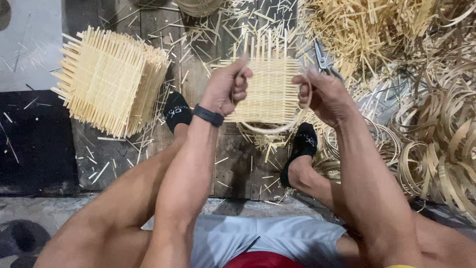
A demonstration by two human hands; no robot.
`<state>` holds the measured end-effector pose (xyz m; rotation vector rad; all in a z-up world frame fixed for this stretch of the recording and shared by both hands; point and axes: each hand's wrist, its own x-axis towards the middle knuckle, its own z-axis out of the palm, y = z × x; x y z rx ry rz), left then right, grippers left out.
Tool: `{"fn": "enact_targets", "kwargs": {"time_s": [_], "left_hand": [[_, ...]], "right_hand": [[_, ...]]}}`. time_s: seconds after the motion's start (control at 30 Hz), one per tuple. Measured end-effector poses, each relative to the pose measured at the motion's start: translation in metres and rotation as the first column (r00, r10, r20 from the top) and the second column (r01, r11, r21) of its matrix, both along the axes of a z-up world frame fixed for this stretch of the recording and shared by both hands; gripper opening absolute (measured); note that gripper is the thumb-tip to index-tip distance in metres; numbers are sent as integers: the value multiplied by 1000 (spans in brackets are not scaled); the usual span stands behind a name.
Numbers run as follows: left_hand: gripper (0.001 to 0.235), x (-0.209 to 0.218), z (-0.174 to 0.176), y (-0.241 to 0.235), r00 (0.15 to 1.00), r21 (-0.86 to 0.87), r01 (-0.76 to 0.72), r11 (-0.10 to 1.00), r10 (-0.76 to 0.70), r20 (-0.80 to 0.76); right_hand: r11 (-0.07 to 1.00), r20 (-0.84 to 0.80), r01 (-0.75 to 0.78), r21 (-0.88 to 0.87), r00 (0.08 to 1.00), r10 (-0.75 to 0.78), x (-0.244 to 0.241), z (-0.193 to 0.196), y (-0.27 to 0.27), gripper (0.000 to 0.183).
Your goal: The person repeatedly places a woven bamboo mat over a circular wooden mold, then uses shears to trim the overhanging bamboo strips flush with the mold edge. The person stacks finished circles and repeats the process with new mats.
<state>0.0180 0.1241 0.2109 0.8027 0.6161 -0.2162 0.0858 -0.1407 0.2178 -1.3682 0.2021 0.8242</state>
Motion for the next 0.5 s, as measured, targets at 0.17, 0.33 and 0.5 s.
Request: {"fn": "enact_targets", "kwargs": {"time_s": [0.17,0.33,0.5], "left_hand": [[25,-11,-57,9,989,165,-146,975,147,5],[24,-12,-136,8,993,797,-118,592,73,92],[21,-13,-167,11,998,979,-50,200,-20,55]], "right_hand": [[974,267,40,-224,963,22,-2,-41,-1,16],[819,465,158,-551,873,144,1,-99,13,17],[772,622,246,-586,747,234,-2,-136,31,20]]}}
